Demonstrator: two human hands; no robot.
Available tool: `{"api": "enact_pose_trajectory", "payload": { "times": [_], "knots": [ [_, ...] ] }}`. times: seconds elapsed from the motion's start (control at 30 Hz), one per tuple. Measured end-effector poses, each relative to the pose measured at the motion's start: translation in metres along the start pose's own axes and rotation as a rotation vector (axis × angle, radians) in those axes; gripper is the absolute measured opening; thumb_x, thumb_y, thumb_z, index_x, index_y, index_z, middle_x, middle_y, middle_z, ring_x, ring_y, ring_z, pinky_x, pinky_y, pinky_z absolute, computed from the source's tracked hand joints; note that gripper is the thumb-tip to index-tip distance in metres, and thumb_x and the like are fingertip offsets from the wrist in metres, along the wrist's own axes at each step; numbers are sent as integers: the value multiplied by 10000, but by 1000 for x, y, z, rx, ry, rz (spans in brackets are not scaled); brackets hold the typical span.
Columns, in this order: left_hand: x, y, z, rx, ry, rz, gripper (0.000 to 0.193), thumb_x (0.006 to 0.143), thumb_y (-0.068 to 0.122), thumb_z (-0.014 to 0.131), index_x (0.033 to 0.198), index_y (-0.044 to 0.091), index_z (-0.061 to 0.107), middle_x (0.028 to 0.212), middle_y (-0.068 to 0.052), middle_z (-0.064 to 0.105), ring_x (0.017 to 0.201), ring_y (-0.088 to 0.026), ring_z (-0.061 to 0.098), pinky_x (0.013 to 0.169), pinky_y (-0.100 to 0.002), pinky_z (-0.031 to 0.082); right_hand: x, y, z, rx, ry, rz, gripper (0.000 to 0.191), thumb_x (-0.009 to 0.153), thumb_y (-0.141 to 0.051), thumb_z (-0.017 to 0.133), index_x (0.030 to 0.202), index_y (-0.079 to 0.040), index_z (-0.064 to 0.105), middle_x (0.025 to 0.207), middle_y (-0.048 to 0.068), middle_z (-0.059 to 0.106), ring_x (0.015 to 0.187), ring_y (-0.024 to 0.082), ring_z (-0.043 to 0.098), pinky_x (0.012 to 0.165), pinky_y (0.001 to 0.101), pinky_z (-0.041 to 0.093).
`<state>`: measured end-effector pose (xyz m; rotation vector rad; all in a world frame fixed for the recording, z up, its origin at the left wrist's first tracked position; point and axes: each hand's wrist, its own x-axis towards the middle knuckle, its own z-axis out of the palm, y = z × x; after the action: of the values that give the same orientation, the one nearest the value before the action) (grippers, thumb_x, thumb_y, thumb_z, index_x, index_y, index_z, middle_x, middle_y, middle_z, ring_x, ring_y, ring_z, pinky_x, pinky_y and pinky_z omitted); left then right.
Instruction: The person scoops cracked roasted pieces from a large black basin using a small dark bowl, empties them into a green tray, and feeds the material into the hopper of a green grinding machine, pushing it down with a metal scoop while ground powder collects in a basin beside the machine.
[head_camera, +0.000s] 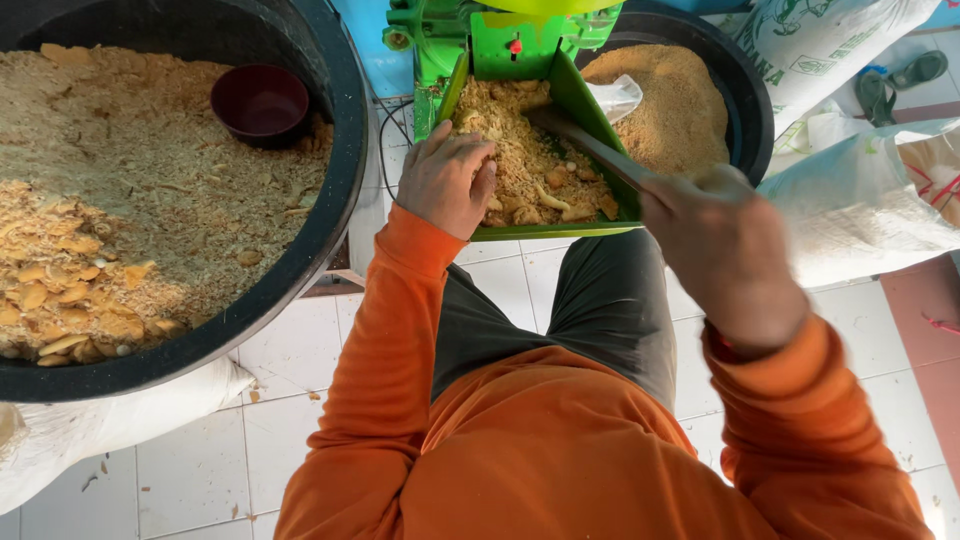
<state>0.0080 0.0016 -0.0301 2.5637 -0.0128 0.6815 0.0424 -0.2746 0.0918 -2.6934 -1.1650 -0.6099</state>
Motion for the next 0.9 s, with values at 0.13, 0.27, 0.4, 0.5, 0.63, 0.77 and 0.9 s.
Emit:
{"api": "enact_pose_trajectory", "payload": {
  "times": [0.13,0.27,0.4,0.5,0.63,0.77,0.9],
  "knots": [
    [-2,-1,2,14,0,16,256,984,212,654,1200,100,735,1275,-87,720,1322,-387,544,1124,-508,390,5,-5,8,15,9,-10,124,1060,-162,724,1091,-58,784,721,104,631,556,195,604,470,321,518],
    [-2,-2,1,-18,4,-1,246,979,206,660,1190,106,737,1266,-73,729,1321,-379,553,1122,-500,399,-11,4,3,162,148,-65,100,1077,-147,660,1055,-59,703,855,109,676,714,216,663,680,354,578],
    [0,-3,0,0,-25,-4,245,986,205,667,1196,98,736,1270,-79,725,1332,-391,539,1108,-518,398,1,-3,32,-81,48,-80,70,1010,-121,704,1006,-63,743,809,103,654,620,240,634,499,347,539],
    [-1,-4,0,-16,-40,-12,256,989,200,658,1211,96,733,1283,-79,723,1343,-390,537,1122,-522,402,8,-4,52,42,15,18,127,990,-146,717,1038,-33,749,763,178,623,544,249,616,434,340,524],
    [0,-5,0,-11,-31,-12,272,973,204,658,1212,100,735,1279,-85,721,1334,-397,536,1101,-538,393,-6,9,31,55,-3,19,150,1033,-169,692,1076,-38,752,713,148,620,511,219,594,415,336,496],
    [0,-5,0,-14,-49,-13,257,990,207,658,1210,97,736,1280,-87,718,1330,-400,539,1108,-535,393,-2,1,15,96,59,-96,111,1083,-153,655,1064,-74,731,735,106,632,625,221,625,528,347,527],
    [-1,-4,-2,-25,-70,-27,260,981,195,654,1205,94,740,1278,-86,722,1334,-388,547,1109,-528,398,16,-9,40,84,10,17,164,1059,-174,679,1082,-28,751,700,153,638,456,188,563,414,325,504]
  ]
}}
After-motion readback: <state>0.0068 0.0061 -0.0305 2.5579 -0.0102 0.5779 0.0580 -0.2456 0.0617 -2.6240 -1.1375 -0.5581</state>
